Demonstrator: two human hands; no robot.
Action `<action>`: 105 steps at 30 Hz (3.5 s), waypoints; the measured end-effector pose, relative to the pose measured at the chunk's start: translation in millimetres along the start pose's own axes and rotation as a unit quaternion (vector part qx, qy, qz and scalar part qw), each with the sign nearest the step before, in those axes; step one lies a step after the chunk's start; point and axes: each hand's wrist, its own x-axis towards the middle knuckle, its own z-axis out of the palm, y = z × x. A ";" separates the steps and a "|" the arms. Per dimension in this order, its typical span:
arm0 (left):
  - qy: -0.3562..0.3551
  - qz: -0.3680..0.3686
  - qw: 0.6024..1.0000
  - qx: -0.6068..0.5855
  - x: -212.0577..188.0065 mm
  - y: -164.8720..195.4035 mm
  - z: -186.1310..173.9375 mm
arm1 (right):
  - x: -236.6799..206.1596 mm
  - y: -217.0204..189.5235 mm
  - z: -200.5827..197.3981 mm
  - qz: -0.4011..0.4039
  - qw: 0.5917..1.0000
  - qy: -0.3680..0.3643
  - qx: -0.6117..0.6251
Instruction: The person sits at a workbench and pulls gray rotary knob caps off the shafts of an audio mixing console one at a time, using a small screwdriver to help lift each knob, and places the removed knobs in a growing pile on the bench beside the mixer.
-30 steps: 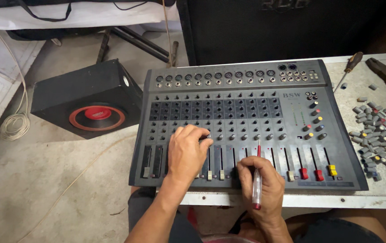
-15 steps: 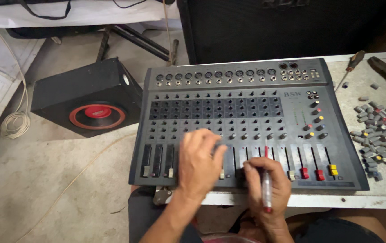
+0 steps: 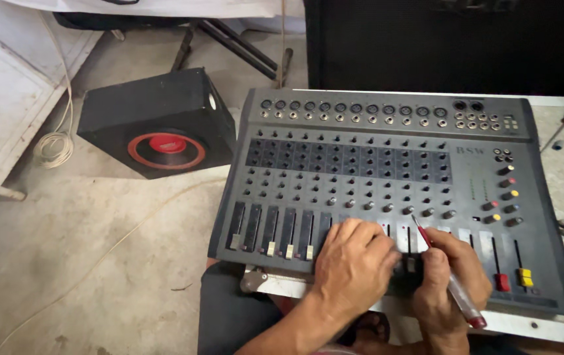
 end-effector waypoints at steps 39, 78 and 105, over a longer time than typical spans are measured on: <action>0.020 0.032 0.999 0.038 -3.8 -13.5 12.7 | 0.2 1.6 22.0 -0.041 0.991 -0.012 -0.128; -0.087 0.151 0.982 -0.077 46.9 72.5 92.7 | -1.4 59.0 -105.3 0.174 0.959 0.219 -0.037; -0.180 0.148 0.967 -0.104 120.6 82.6 244.7 | 5.6 125.6 -152.4 0.054 0.930 0.254 -0.262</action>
